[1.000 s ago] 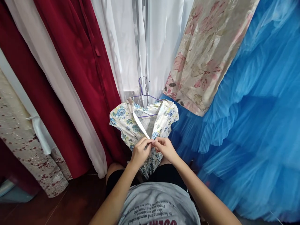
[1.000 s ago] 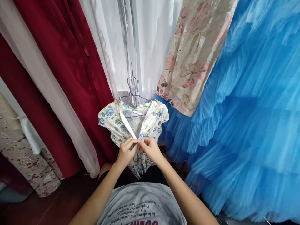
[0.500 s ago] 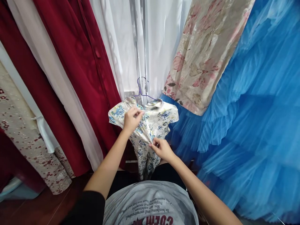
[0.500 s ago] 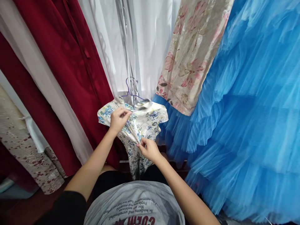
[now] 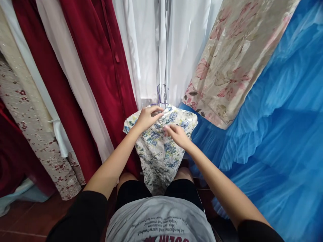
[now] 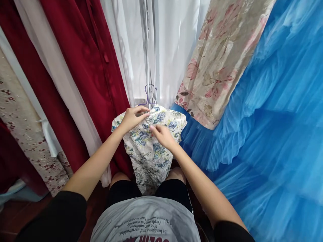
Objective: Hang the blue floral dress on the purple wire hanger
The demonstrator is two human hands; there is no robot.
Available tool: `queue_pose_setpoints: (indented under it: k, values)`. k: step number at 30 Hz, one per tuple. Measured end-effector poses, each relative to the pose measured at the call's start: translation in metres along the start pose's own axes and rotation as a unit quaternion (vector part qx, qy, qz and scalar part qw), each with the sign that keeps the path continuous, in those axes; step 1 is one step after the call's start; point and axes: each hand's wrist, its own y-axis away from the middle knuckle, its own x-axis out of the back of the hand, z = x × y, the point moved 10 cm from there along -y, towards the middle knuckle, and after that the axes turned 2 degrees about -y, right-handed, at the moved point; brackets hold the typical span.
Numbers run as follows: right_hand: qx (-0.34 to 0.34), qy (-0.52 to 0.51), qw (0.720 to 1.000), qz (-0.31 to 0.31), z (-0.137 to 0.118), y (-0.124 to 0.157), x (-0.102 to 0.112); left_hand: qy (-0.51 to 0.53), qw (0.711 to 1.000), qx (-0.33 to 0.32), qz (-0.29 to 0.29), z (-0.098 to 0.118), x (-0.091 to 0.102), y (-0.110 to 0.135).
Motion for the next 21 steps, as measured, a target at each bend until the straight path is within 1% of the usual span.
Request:
queue_pose_setpoints:
  k: [2, 3, 5, 6, 8, 11, 12, 13, 14, 16, 19, 21]
  values:
    - [-0.011, -0.098, 0.995, 0.007, -0.009, -0.036, -0.001, -0.010, 0.999, -0.022, -0.037, 0.004, -0.002, 0.001]
    - [-0.020, -0.136, 0.991, 0.006, -0.011, -0.050, -0.003, -0.022, 0.998, -0.031, -0.047, 0.004, -0.002, 0.002]
    - [-0.022, -0.182, 0.983, 0.017, -0.016, -0.068, -0.006, -0.044, 0.997, -0.036, -0.042, 0.003, 0.001, 0.002]
    - [-0.014, -0.185, 0.982, 0.030, -0.017, -0.071, -0.006, -0.047, 0.998, -0.030, -0.030, 0.001, 0.003, 0.002]
    - [-0.001, -0.151, 0.986, 0.065, -0.014, -0.070, -0.004, -0.039, 0.999, -0.005, 0.015, -0.005, 0.013, -0.001]
    - [-0.017, -0.075, 0.991, 0.106, 0.006, -0.056, -0.003, -0.015, 0.990, 0.030, 0.134, -0.011, 0.043, -0.010]
    - [-0.025, -0.063, 0.991, 0.114, 0.014, -0.050, -0.003, -0.005, 0.987, 0.033, 0.160, -0.012, 0.052, -0.014]
    - [-0.032, -0.061, 0.991, 0.116, 0.022, -0.046, -0.004, 0.006, 0.985, 0.032, 0.168, -0.011, 0.058, -0.018]
    - [-0.035, -0.067, 0.990, 0.115, 0.027, -0.042, -0.004, 0.017, 0.987, 0.029, 0.158, -0.010, 0.059, -0.023]
    - [-0.037, -0.083, 0.990, 0.105, 0.029, -0.041, -0.006, 0.032, 0.994, 0.026, 0.100, -0.009, 0.052, -0.028]
    - [-0.024, -0.151, 0.985, 0.077, 0.015, -0.049, -0.008, 0.022, 0.999, 0.023, 0.019, -0.005, 0.031, -0.020]
    - [-0.015, -0.192, 0.980, 0.058, 0.002, -0.056, -0.009, -0.002, 1.000, 0.010, -0.018, -0.001, 0.016, -0.011]
